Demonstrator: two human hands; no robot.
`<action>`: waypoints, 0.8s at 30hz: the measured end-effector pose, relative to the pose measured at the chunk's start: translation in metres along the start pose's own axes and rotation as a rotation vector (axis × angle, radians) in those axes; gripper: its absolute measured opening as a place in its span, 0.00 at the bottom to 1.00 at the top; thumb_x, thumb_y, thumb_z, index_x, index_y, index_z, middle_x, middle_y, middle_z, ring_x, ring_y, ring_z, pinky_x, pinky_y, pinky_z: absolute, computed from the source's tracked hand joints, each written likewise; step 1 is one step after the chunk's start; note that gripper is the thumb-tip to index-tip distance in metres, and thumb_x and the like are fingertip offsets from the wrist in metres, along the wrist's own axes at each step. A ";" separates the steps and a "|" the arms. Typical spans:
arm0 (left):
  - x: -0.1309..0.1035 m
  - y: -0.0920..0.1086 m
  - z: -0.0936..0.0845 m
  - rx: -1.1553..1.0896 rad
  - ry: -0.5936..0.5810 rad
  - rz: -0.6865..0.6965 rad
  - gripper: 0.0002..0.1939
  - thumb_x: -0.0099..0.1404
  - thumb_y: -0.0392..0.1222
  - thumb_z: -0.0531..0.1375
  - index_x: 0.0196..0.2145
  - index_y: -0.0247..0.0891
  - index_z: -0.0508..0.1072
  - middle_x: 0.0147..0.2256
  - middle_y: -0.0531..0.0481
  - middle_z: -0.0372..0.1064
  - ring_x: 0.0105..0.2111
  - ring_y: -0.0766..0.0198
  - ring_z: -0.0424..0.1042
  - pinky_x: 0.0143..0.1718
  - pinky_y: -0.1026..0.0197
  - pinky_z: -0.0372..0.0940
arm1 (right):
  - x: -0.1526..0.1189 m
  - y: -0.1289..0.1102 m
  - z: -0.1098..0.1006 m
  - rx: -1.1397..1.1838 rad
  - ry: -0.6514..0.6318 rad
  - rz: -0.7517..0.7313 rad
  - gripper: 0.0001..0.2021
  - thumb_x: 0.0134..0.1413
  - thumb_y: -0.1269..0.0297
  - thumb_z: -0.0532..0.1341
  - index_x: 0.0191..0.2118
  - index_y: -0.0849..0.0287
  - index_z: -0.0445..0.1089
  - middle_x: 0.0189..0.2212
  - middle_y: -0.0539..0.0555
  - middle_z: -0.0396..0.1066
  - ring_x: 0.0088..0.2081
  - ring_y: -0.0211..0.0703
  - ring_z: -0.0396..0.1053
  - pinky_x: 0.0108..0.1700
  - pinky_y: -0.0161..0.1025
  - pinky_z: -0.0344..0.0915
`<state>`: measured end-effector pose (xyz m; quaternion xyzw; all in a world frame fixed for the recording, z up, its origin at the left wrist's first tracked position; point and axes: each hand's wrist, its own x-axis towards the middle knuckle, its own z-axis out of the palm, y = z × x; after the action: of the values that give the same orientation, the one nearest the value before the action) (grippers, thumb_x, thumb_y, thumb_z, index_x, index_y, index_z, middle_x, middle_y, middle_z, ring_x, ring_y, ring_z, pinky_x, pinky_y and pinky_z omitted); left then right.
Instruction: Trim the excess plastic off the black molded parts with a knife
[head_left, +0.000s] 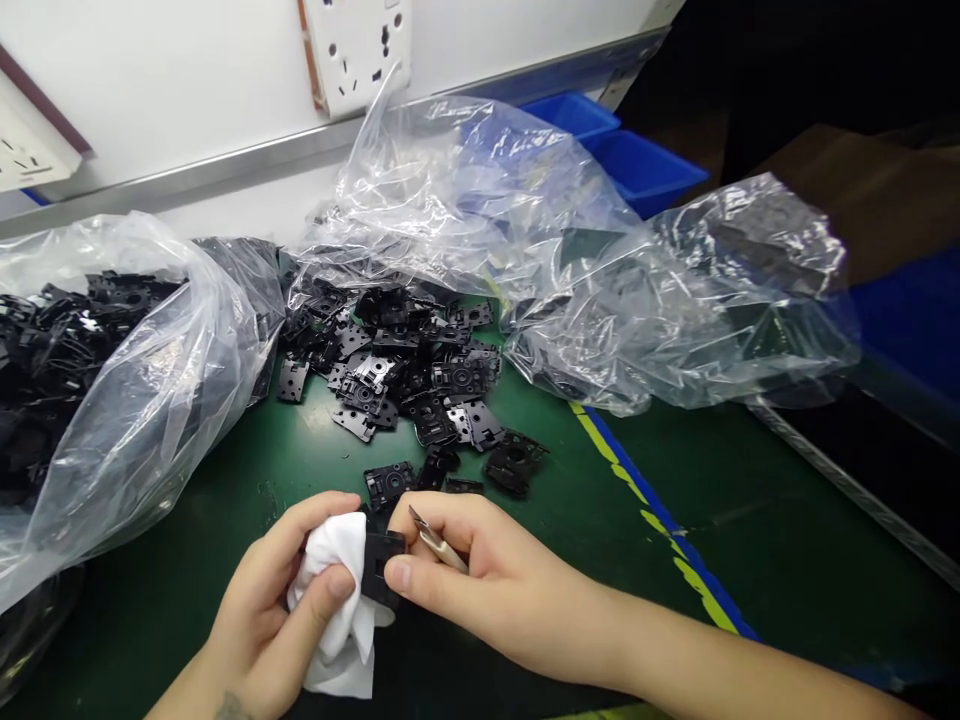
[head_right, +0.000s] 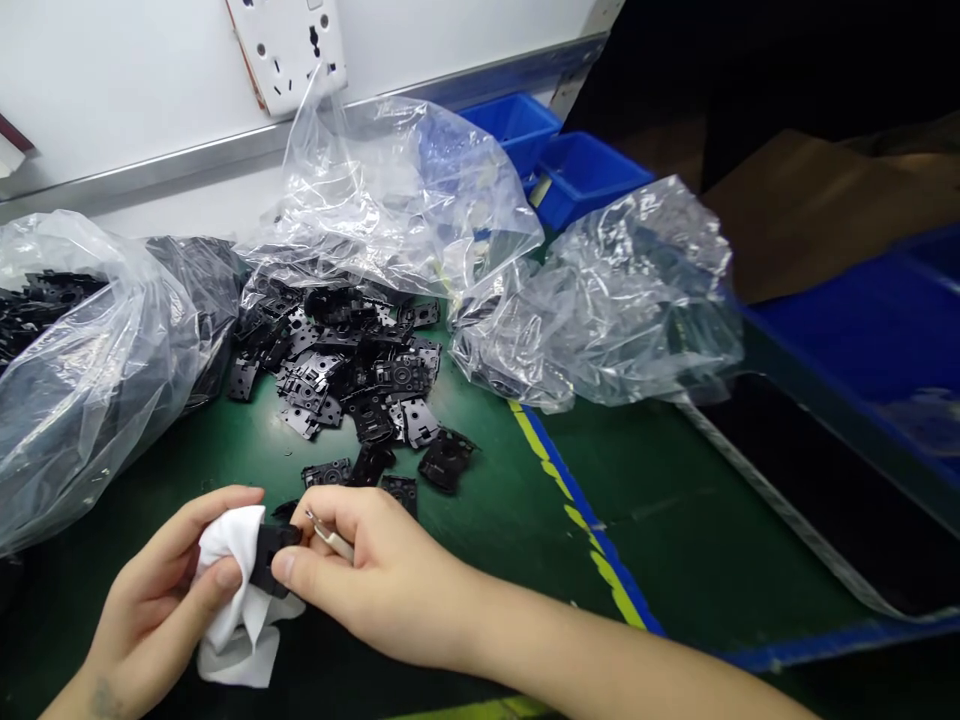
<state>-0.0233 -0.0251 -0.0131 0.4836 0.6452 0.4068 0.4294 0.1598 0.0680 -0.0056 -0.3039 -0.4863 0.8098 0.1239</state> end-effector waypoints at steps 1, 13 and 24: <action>-0.002 0.002 -0.001 -0.012 0.001 -0.042 0.16 0.64 0.46 0.62 0.50 0.56 0.72 0.33 0.56 0.73 0.29 0.68 0.69 0.32 0.71 0.62 | 0.000 0.000 -0.001 -0.007 -0.001 -0.006 0.20 0.51 0.49 0.66 0.26 0.59 0.59 0.18 0.41 0.49 0.22 0.32 0.45 0.24 0.33 0.43; 0.010 0.008 0.004 -0.161 -0.161 -0.219 0.13 0.60 0.52 0.64 0.33 0.39 0.72 0.23 0.56 0.61 0.21 0.72 0.55 0.23 0.70 0.52 | 0.006 0.003 -0.003 -0.234 0.022 -0.017 0.10 0.57 0.64 0.58 0.27 0.59 0.58 0.18 0.41 0.47 0.21 0.31 0.45 0.22 0.32 0.44; 0.009 0.009 0.002 -0.169 -0.178 -0.253 0.13 0.63 0.52 0.61 0.38 0.40 0.73 0.23 0.54 0.64 0.21 0.70 0.59 0.23 0.69 0.54 | 0.008 0.003 -0.004 -0.236 0.020 0.004 0.11 0.57 0.63 0.58 0.27 0.59 0.57 0.20 0.42 0.48 0.23 0.32 0.46 0.24 0.31 0.45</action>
<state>-0.0201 -0.0139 -0.0066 0.3949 0.6237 0.3580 0.5717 0.1566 0.0733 -0.0128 -0.3255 -0.5766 0.7440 0.0904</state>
